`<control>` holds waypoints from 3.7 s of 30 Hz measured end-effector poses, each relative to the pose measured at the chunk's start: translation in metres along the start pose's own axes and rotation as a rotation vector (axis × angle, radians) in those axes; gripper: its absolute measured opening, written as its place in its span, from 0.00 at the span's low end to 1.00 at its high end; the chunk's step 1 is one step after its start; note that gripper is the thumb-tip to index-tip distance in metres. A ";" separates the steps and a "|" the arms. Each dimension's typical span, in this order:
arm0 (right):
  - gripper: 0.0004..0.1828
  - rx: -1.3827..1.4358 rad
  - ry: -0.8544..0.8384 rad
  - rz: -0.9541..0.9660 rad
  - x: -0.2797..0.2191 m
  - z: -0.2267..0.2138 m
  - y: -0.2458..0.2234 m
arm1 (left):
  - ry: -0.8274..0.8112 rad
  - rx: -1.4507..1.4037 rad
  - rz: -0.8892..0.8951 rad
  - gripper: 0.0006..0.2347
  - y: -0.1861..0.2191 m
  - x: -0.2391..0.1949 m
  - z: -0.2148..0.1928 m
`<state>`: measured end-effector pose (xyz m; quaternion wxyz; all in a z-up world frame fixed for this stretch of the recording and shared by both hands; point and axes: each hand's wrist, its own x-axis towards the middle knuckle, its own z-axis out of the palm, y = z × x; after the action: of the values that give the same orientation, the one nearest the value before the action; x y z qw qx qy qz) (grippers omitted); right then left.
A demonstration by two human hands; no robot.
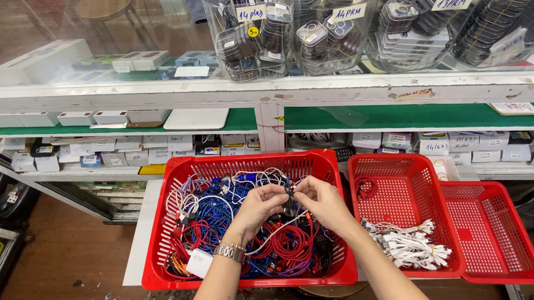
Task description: The person sorts tangled charging cables from a red basket, untangling and separating white cables into a second basket while leaving other colors in the first. The person handles the cables by hand, repeatedly picking, untangling, and placing them into the appropriate basket.
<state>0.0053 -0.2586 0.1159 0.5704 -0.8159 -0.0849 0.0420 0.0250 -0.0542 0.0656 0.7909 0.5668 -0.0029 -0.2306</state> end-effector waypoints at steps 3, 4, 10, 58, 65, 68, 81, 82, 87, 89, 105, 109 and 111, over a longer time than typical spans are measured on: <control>0.08 -0.266 0.026 -0.210 -0.007 -0.015 -0.020 | 0.003 0.059 -0.081 0.06 0.000 0.006 0.001; 0.09 -0.367 0.045 -0.296 -0.009 -0.017 -0.025 | 0.011 0.079 -0.113 0.06 0.000 0.009 0.002; 0.07 -0.347 0.051 -0.294 -0.012 -0.006 -0.024 | 0.080 0.177 0.005 0.04 -0.005 0.024 0.005; 0.11 0.010 0.411 0.168 0.081 -0.072 0.089 | 0.209 0.102 0.054 0.02 -0.005 0.044 0.029; 0.06 -0.219 0.260 0.174 0.122 -0.083 0.130 | 0.212 0.083 -0.008 0.04 -0.011 0.062 0.042; 0.08 -0.214 0.235 0.174 0.130 -0.080 0.132 | 0.245 0.078 -0.040 0.05 -0.013 0.070 0.045; 0.21 0.158 -0.060 0.424 0.090 -0.049 0.074 | 0.175 -0.004 0.019 0.08 -0.016 0.086 0.039; 0.21 0.170 -0.061 0.449 0.088 -0.046 0.074 | 0.164 0.006 0.035 0.07 -0.016 0.086 0.038; 0.15 0.280 -0.095 0.479 0.078 -0.043 0.075 | 0.213 0.101 0.114 0.07 -0.022 0.081 0.028; 0.13 0.324 -0.127 0.476 0.073 -0.042 0.072 | 0.202 0.114 0.138 0.08 -0.026 0.075 0.023; 0.10 0.064 0.095 0.060 0.019 -0.006 0.022 | 0.231 0.207 0.143 0.07 -0.006 0.037 0.026; 0.16 0.405 -0.057 0.420 0.034 -0.017 0.050 | 0.203 0.208 0.191 0.07 -0.002 0.032 0.028; 0.15 0.547 -0.093 0.475 0.035 -0.024 0.057 | 0.202 0.207 0.190 0.07 -0.002 0.031 0.030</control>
<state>0.0487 -0.2936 0.0715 0.7375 -0.6273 0.0955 0.2314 0.0441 -0.0927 0.0669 0.7430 0.6626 -0.0005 -0.0950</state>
